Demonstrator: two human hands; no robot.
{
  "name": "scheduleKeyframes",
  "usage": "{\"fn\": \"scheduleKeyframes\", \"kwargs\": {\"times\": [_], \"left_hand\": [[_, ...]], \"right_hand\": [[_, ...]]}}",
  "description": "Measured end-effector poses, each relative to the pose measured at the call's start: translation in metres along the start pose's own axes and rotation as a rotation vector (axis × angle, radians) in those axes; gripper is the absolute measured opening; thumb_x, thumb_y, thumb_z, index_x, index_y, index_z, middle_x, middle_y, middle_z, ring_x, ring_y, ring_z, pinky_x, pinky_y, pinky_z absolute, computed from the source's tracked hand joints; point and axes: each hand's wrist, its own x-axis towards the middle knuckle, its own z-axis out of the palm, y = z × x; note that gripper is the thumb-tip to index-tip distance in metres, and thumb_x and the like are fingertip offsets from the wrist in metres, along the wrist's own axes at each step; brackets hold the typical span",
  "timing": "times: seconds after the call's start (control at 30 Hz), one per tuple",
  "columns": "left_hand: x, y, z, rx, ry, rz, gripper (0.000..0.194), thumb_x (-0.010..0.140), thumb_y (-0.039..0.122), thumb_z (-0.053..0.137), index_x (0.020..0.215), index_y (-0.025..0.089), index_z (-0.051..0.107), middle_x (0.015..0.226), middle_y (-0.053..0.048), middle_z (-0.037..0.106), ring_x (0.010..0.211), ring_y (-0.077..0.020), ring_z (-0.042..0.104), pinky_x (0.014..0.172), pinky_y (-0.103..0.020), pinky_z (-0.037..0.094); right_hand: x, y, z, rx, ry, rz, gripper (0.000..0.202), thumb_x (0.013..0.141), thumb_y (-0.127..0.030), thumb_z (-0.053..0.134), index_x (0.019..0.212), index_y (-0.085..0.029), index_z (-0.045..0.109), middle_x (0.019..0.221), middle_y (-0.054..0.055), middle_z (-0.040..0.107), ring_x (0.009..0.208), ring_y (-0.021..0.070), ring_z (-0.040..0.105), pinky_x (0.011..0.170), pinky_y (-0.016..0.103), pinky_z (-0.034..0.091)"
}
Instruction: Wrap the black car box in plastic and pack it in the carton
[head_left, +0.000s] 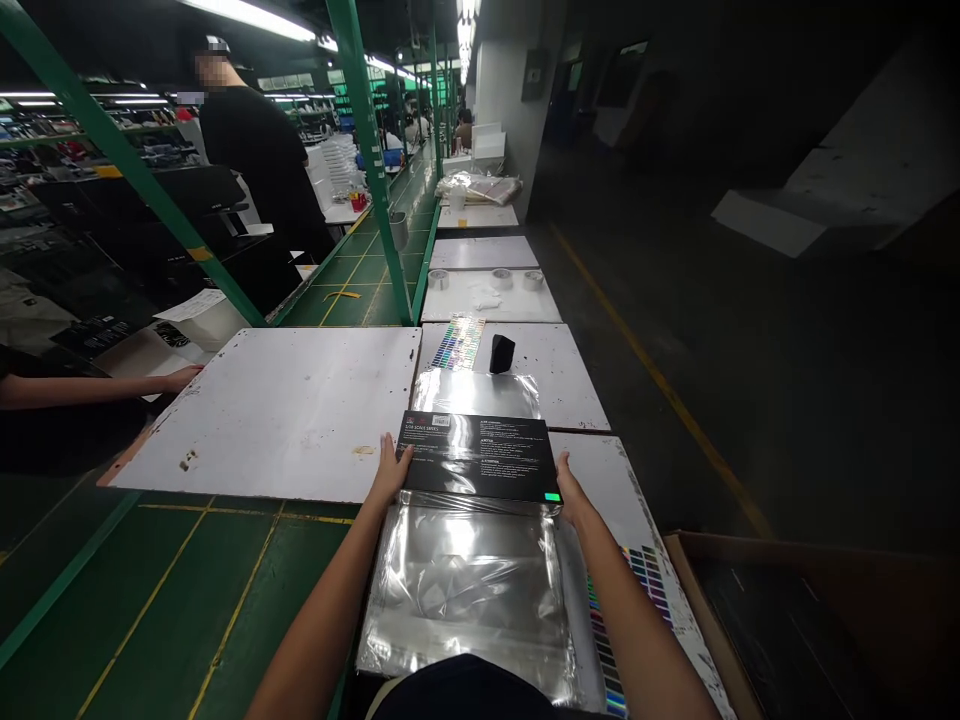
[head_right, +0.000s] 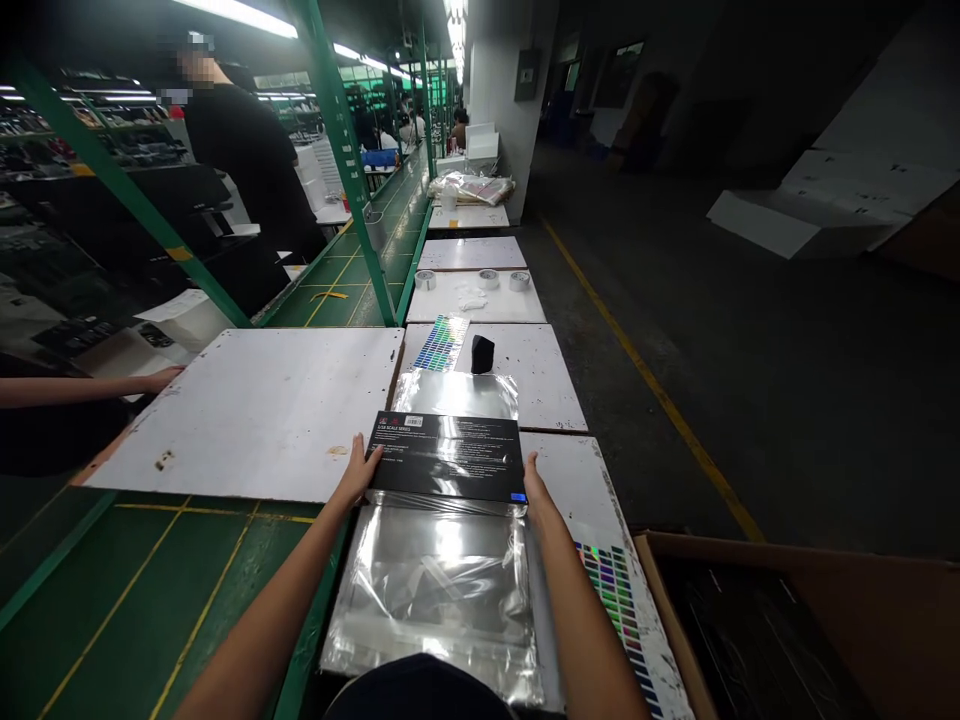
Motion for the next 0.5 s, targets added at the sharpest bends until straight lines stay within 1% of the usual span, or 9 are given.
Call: {"fn": "scheduleKeyframes", "kwargs": {"times": [0.03, 0.1, 0.13, 0.17, 0.2, 0.27, 0.33, 0.43, 0.5], "left_hand": [[0.004, 0.002, -0.002, -0.055, -0.027, -0.07, 0.082, 0.081, 0.066, 0.048, 0.145, 0.017, 0.032, 0.155, -0.017, 0.028, 0.142, -0.0309, 0.034, 0.111, -0.046, 0.038], [0.011, 0.007, -0.008, -0.14, -0.162, -0.132, 0.078, 0.075, 0.07, 0.054, 0.132, 0.017, 0.05, 0.14, -0.018, 0.052, 0.125, -0.0317, 0.055, 0.101, -0.044, 0.047], [0.013, 0.009, -0.012, -0.165, -0.231, -0.13, 0.074, 0.072, 0.07, 0.058, 0.123, 0.017, 0.057, 0.129, -0.017, 0.062, 0.114, -0.031, 0.062, 0.095, -0.043, 0.051], [0.015, 0.01, -0.015, -0.178, -0.28, -0.127, 0.07, 0.069, 0.07, 0.062, 0.114, 0.017, 0.062, 0.119, -0.015, 0.068, 0.105, -0.0303, 0.066, 0.09, -0.041, 0.053], [0.016, 0.012, -0.017, -0.185, -0.306, -0.126, 0.067, 0.066, 0.068, 0.066, 0.108, 0.016, 0.065, 0.112, -0.014, 0.071, 0.099, -0.0298, 0.068, 0.086, -0.04, 0.054], [0.017, 0.015, -0.019, -0.205, -0.31, -0.122, 0.062, 0.064, 0.065, 0.07, 0.102, 0.016, 0.067, 0.107, -0.014, 0.073, 0.095, -0.0295, 0.068, 0.083, -0.04, 0.055], [0.014, 0.018, -0.017, -0.238, -0.308, -0.118, 0.059, 0.066, 0.063, 0.07, 0.1, 0.015, 0.067, 0.106, -0.014, 0.073, 0.095, -0.0295, 0.068, 0.083, -0.04, 0.055], [0.006, 0.03, -0.014, -0.267, -0.282, -0.102, 0.055, 0.068, 0.058, 0.071, 0.101, 0.016, 0.064, 0.105, -0.013, 0.072, 0.095, -0.0292, 0.068, 0.083, -0.042, 0.055], [-0.001, 0.043, -0.016, -0.312, -0.249, -0.033, 0.052, 0.07, 0.053, 0.071, 0.107, 0.018, 0.061, 0.109, -0.011, 0.071, 0.099, -0.0275, 0.067, 0.086, -0.041, 0.055]], "right_hand": [[0.001, -0.004, -0.001, 0.042, -0.058, 0.077, 0.075, 0.086, -0.076, 0.02, 0.097, -0.018, 0.068, 0.095, 0.016, 0.072, 0.102, 0.0309, 0.066, 0.088, 0.05, 0.053], [0.001, -0.012, -0.004, 0.167, -0.149, 0.292, 0.08, 0.088, -0.071, 0.009, 0.081, -0.018, 0.068, 0.073, 0.013, 0.071, 0.081, 0.0296, 0.069, 0.077, 0.046, 0.056], [0.001, -0.015, -0.005, 0.219, -0.17, 0.394, 0.081, 0.089, -0.069, 0.006, 0.074, -0.019, 0.067, 0.066, 0.012, 0.07, 0.075, 0.0287, 0.069, 0.073, 0.044, 0.056], [0.002, -0.016, -0.006, 0.25, -0.174, 0.467, 0.081, 0.089, -0.068, 0.005, 0.069, -0.019, 0.066, 0.062, 0.012, 0.068, 0.07, 0.0276, 0.068, 0.071, 0.042, 0.056], [0.003, -0.017, -0.007, 0.253, -0.162, 0.505, 0.081, 0.089, -0.067, 0.005, 0.065, -0.02, 0.065, 0.059, 0.012, 0.067, 0.067, 0.0267, 0.067, 0.07, 0.04, 0.056], [0.004, -0.016, -0.007, 0.226, -0.143, 0.539, 0.079, 0.09, -0.067, 0.008, 0.06, -0.02, 0.064, 0.059, 0.012, 0.067, 0.063, 0.0256, 0.066, 0.069, 0.038, 0.056], [0.004, -0.012, -0.007, 0.204, -0.151, 0.534, 0.076, 0.09, -0.069, 0.015, 0.062, -0.019, 0.066, 0.061, 0.013, 0.067, 0.064, 0.0263, 0.066, 0.071, 0.04, 0.056], [-0.003, -0.007, -0.012, 0.256, -0.206, 0.497, 0.072, 0.089, -0.069, 0.021, 0.076, -0.018, 0.07, 0.068, 0.013, 0.07, 0.071, 0.0284, 0.067, 0.077, 0.044, 0.056], [-0.012, -0.007, -0.021, 0.353, -0.234, 0.452, 0.069, 0.089, -0.068, 0.022, 0.088, -0.018, 0.07, 0.079, 0.013, 0.073, 0.08, 0.0291, 0.068, 0.083, 0.044, 0.055]]}}
